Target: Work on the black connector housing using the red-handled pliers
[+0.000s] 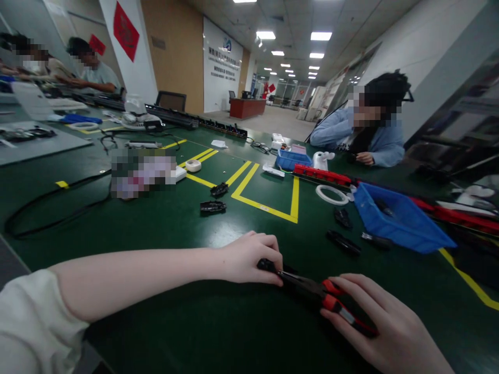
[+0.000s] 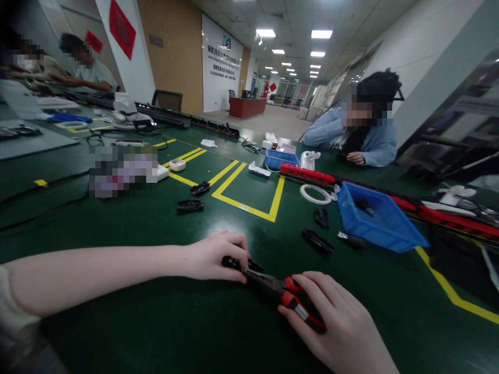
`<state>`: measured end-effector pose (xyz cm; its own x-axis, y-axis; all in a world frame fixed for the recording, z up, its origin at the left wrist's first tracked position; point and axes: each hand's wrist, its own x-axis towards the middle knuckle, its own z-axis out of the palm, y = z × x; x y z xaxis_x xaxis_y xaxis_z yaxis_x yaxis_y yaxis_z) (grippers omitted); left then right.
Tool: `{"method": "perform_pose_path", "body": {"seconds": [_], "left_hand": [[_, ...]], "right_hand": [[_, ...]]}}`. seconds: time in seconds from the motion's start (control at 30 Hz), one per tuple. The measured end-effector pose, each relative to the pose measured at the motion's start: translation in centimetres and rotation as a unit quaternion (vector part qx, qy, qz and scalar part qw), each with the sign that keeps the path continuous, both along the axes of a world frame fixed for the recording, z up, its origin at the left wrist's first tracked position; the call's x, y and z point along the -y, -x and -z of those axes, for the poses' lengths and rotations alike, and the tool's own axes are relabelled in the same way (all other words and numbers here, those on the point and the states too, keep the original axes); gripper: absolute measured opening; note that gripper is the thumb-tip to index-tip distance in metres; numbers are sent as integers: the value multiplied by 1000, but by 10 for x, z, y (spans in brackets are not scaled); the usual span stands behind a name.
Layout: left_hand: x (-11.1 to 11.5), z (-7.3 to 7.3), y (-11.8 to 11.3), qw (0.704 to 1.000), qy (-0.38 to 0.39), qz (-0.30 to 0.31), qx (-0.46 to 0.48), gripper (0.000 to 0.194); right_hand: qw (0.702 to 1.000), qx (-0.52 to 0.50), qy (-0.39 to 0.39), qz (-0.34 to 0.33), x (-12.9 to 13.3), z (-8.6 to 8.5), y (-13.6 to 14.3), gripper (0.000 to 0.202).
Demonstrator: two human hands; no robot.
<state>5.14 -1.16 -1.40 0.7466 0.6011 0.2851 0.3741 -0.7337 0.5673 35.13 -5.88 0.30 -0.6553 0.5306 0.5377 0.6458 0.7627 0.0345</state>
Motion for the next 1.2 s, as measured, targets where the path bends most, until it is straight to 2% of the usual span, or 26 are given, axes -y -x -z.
{"method": "perform_pose_path", "body": {"seconds": [0.27,0.67,1.07,1.2], "left_hand": [[-1,0,1,1000,-3,7,7,17],[2,-2,1,1000,-5,4,6,18],[1,-2,0,1000,11,3,-5,19],[1,-2,0,1000,22,4,-3,18]], "right_hand": [[999,31,4,7,-4,-1,0,34],[1000,15,13,-7,-5,-2,-5,26],[999,18,38,10,0,3,-3,32],[999,3,45,-2,-2,0,-6,34]]}}
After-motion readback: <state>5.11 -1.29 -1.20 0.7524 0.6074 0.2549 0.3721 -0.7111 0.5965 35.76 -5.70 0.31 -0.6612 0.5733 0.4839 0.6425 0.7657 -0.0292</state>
